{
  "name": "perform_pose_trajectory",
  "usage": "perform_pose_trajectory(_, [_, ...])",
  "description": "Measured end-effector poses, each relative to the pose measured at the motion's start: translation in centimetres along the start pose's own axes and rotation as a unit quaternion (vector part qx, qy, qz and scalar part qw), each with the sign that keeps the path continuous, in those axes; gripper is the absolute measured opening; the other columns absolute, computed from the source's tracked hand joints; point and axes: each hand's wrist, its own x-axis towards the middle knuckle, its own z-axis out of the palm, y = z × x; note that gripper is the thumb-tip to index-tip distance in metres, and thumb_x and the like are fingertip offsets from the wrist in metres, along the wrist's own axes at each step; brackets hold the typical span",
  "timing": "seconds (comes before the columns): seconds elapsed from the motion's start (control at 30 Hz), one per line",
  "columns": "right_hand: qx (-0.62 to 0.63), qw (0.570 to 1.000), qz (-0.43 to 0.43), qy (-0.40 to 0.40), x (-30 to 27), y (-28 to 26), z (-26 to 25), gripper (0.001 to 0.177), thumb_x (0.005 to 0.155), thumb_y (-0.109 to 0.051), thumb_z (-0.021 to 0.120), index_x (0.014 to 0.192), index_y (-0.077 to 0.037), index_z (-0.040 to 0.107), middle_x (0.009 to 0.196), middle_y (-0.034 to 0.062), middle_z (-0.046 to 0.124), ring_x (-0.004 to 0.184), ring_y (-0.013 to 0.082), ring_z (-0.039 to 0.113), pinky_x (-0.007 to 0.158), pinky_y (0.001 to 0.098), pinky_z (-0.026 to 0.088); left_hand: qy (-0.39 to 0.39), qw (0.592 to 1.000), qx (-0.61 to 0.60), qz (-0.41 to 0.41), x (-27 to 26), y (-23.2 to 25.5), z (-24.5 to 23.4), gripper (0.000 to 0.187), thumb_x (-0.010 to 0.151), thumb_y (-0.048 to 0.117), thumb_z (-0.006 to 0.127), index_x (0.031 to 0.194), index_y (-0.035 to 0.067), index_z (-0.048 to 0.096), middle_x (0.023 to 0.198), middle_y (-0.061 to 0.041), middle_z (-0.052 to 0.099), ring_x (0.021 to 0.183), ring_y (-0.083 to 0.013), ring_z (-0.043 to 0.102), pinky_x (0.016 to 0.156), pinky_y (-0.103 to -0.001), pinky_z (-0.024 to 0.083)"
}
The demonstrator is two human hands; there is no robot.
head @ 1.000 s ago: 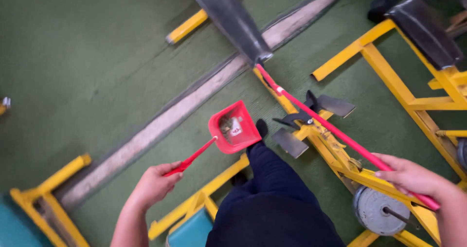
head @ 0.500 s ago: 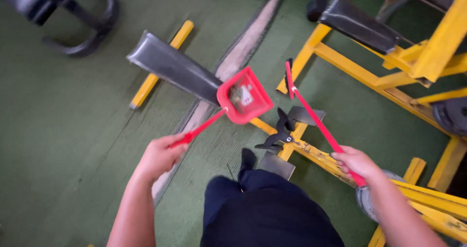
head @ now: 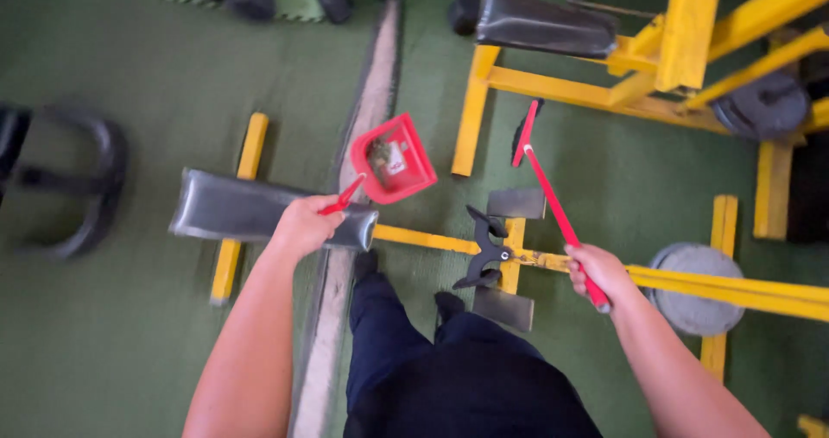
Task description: Sweeping the gym floor around exercise equipment using a broom and dustpan.
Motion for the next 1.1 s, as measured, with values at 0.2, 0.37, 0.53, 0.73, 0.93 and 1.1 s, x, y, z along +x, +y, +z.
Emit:
perform_pose_trajectory(0.2, [0.108,0.99,0.004,0.091,5.2,-5.8,9.8,0.013,0.101,-0.021,0.054,0.091,-0.015,0.048,0.065,-0.003,0.048,0.048,0.0068,0.042,0.041,0.026,0.034,-0.099,0.99,0.098,0.015,12.1,-0.5,-1.7,0.024,0.09,0.023,0.072,0.109,0.013,0.08,0.068,-0.004,0.067,0.055,-0.0122,0.059,0.052,-0.033,0.049])
perform_pose_trajectory(0.37, [0.138,0.979,0.054,0.139,15.8,-1.7,15.3,0.015,0.102,-0.023,0.05,0.092,-0.013,0.05,0.064,0.001,0.048,0.047,0.0127,0.044,0.04,0.0308,0.038,-0.141,0.968,0.196,0.074,18.9,-2.0,-2.3,0.025,0.085,0.024,0.074,0.104,0.009,0.08,0.073,-0.009,0.072,0.064,-0.0181,0.068,0.065,-0.035,0.055])
perform_pose_trajectory(0.53, [-0.216,0.969,0.057,0.102,21.2,12.5,24.7,0.022,0.092,-0.013,0.054,0.091,0.005,0.067,0.066,0.0159,0.067,0.048,0.0259,0.067,0.042,0.0433,0.056,-0.213,0.95,0.227,0.023,21.6,-1.9,-1.7,0.033,0.082,0.025,0.069,0.111,0.01,0.075,0.083,-0.018,0.077,0.078,-0.031,0.077,0.077,-0.041,0.06])
perform_pose_trajectory(0.73, [0.168,0.97,0.138,0.111,7.9,11.9,39.2,0.024,0.097,-0.02,0.053,0.12,-0.017,0.045,0.062,0.0081,0.045,0.043,0.0241,0.045,0.038,0.0431,0.04,-0.182,0.94,0.275,0.086,23.2,-2.1,-0.2,0.042,0.079,0.024,0.065,0.12,0.018,0.074,0.114,-0.019,0.071,0.107,-0.0351,0.07,0.096,-0.042,0.054])
perform_pose_trajectory(0.93, [0.212,0.958,0.188,0.042,-1.2,9.2,34.6,0.056,0.098,-0.022,0.052,0.153,-0.032,0.045,0.066,-0.0013,0.042,0.046,0.0107,0.036,0.038,0.0279,0.032,-0.204,0.915,0.334,0.096,24.6,0.6,-2.7,0.038,0.083,0.03,0.066,0.116,0.015,0.077,0.116,-0.016,0.073,0.11,-0.0343,0.069,0.099,-0.041,0.054])
perform_pose_trajectory(1.1, [-0.332,0.896,-0.233,0.177,6.0,26.2,29.2,0.076,0.098,-0.022,0.065,0.159,-0.011,0.021,0.112,0.0319,0.068,0.094,0.0481,0.071,0.079,0.0553,0.058,-0.194,0.914,0.342,0.105,25.9,-0.6,-2.9,0.043,0.08,0.028,0.069,0.121,0.014,0.074,0.122,-0.017,0.068,0.11,-0.0339,0.068,0.099,-0.041,0.053])
